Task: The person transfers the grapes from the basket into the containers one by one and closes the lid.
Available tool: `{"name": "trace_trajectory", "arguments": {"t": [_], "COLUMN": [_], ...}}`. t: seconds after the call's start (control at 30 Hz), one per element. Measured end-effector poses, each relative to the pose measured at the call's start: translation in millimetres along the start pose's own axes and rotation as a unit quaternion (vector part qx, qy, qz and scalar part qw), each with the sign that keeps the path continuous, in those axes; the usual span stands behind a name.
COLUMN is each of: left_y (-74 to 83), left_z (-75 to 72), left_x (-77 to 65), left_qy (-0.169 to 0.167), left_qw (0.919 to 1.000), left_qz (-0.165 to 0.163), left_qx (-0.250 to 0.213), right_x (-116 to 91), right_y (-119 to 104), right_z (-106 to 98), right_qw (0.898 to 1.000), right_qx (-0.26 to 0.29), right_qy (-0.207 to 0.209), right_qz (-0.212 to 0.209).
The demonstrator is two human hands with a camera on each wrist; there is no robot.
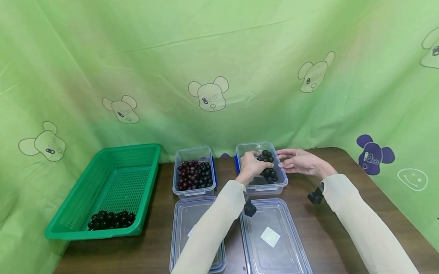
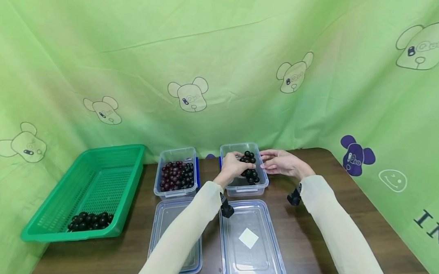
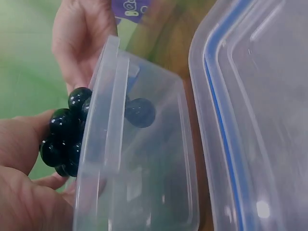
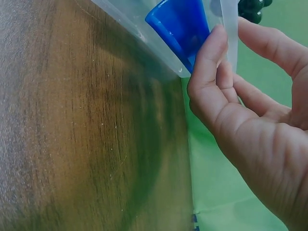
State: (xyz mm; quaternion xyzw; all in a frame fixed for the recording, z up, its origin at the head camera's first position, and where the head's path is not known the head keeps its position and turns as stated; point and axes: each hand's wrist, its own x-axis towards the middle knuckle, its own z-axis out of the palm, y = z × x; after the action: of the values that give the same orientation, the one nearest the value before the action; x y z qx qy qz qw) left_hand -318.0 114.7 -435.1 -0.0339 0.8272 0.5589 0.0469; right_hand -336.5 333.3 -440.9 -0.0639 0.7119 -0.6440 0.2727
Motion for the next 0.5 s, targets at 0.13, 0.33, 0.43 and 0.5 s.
{"name": "trace_trajectory", "arguments": {"t": [0.13, 0.33, 0.43, 0.5], "left_y": [-2.3, -7.5, -9.4, -10.2], "left_z": [5.4, 12.3, 15.1, 16.5], "left_x": [-1.5, -1.3, -1.2, -1.1], "left_qy": [-0.009, 0.009, 0.012, 0.013], "left_qw": [0.9984, 0.9991, 0.9993, 0.9992], "left_qz": [-0.032, -0.032, -0.035, -0.037], "left_qx": [-0.046, -0.026, -0.012, -0.001], "right_x": [1.5, 1.9, 0.9, 0.6], "right_y": [0.4, 1.5, 0.4, -0.3], "right_z": [0.2, -1.2, -0.5, 0.1], "right_qw": [1.000, 1.000, 1.000, 1.000], "right_qx": [-0.004, 0.000, 0.000, -0.001], "right_qy": [-0.003, -0.007, -0.004, -0.002], "right_qz": [-0.004, -0.010, -0.009, -0.008]}}
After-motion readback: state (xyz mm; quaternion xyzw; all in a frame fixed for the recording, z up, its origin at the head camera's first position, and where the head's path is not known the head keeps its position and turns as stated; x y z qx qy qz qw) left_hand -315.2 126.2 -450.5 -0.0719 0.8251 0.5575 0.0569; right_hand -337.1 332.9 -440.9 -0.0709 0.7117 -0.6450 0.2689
